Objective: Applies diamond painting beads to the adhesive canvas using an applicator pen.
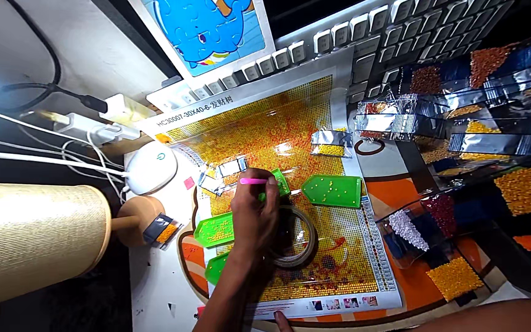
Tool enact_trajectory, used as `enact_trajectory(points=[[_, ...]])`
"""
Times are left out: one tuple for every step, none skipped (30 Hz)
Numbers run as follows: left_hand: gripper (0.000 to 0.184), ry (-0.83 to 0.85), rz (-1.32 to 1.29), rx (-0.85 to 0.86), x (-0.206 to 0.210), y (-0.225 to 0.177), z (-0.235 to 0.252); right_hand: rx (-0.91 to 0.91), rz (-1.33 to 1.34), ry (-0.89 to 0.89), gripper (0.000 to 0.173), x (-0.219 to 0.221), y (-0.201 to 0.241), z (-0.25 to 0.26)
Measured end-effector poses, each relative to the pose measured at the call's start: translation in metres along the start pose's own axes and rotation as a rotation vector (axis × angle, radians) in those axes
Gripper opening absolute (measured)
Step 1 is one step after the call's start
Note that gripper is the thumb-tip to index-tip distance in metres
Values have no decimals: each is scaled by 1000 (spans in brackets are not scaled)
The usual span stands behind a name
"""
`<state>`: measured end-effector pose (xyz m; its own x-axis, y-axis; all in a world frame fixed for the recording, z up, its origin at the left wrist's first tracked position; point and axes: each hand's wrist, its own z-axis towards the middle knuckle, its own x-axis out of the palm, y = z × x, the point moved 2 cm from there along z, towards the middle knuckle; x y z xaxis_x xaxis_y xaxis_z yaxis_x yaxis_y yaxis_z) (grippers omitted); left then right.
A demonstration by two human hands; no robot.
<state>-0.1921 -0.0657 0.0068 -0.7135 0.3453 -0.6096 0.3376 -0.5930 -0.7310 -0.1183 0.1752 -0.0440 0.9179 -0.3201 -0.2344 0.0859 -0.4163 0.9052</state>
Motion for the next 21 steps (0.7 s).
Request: enact_trajectory(points=[[11,-1,-6,2,0,-1,0,-7,-6,14,41,0,0,0],[10,-5,-11,7,-1,-2,0,-11,-10,15,41,0,-1,-1],[10,-9,-14,11,-1,-2,0,-16,-16,5,41,1,-1,-1],[11,-13,-15,13,-2,-1,0,-25,-16,-8,41,1,-1,0],[11,-16,-16,13,-2,-1,-1,-36,-12,-18,41,2,-1,-1],[10,-20,-16,14,-2,0,-1,-33,0,-20,41,2,-1,-1],[10,-22,-15,16,-1,1,-1,-30,-6,-25,41,3,-3,-1],[10,-24,-12,19,-1,0,-1,-32,-27,-32,41,4,-4,-1],[9,-23,-5,21,0,0,-1,-39,-55,-20,41,4,-6,-2],[9,-19,4,23,0,-1,0,-59,-101,8,40,5,-9,-3],[9,-14,13,26,1,-2,0,-73,-135,51,40,6,-12,-5],[9,-11,21,27,1,-2,0,-81,-141,84,40,7,-15,-6],[10,-6,25,25,1,-2,0,-81,-112,83,41,9,-18,-6],[10,-3,26,20,1,-2,0,-73,-80,71,41,11,-21,-6],[9,-1,28,15,1,-2,0,-61,-60,58,41,12,-24,-6],[9,0,31,10,0,-1,0,-57,-58,69,40,13,-26,-7],[9,1,36,7,0,-2,0,-58,-68,88,40,13,-29,-8],[9,2,40,5,1,-2,0,-45,-72,73,41,15,-32,-10],[10,2,40,5,1,-2,0,-24,-65,81,42,14,-31,-10],[10,0,28,9,0,-4,1,-2,-56,96,42,11,-28,-10],[10,-9,-2,17,-1,-7,1,16,-45,119,42,8,-25,-9]])
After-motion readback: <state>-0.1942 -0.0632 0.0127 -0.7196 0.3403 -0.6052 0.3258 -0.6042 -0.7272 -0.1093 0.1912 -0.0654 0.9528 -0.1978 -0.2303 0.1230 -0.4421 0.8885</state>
